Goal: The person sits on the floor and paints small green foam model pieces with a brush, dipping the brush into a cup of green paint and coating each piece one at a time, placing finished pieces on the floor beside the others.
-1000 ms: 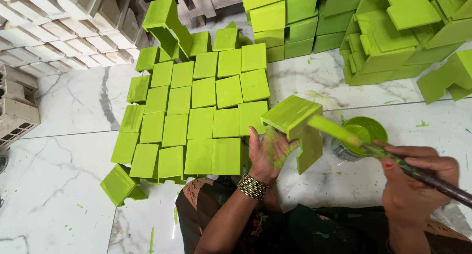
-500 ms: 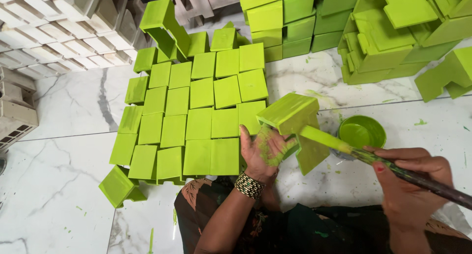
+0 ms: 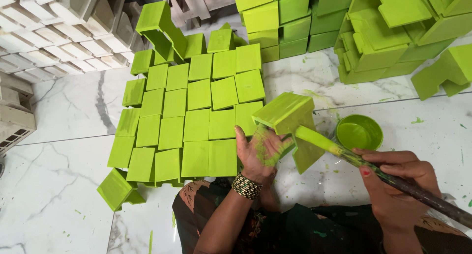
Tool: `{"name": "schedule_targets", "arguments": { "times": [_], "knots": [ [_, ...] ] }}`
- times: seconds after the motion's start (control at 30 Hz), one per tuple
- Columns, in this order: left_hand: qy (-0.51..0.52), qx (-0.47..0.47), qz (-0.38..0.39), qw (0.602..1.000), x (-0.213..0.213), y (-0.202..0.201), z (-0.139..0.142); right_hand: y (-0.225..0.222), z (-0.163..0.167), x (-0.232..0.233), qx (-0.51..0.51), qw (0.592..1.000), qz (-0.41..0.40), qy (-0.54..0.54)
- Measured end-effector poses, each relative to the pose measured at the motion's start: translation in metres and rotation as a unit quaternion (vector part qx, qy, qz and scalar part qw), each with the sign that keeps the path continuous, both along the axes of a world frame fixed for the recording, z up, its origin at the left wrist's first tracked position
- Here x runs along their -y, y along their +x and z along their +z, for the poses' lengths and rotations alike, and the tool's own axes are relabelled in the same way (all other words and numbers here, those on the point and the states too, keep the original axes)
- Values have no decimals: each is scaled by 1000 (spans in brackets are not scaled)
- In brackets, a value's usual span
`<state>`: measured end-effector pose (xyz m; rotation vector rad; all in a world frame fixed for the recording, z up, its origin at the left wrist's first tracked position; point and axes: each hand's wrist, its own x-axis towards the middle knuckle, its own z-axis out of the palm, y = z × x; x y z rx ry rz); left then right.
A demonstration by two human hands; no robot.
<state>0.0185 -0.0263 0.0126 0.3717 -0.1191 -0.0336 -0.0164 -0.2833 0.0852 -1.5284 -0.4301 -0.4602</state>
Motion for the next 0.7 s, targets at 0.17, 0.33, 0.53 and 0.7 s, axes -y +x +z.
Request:
{"name": "schedule_targets", "arguments": {
  "times": [0.17,0.33,0.53,0.7],
  "knots": [
    [1,-16,12,1000,2,-3,-4,-1,-10,-14,-15,999,0,44],
    [-55,18,17,998,-4,-1,-13,2,-3,-10,-43,999,30,6],
    [-31,-23,42,998,-13,3,-26,1,10,-1,-78,987,-24,-135],
    [-25,-5,39,999,-12,2,-25,-4,6,-13,0,999,-23,38]
  ]
}}
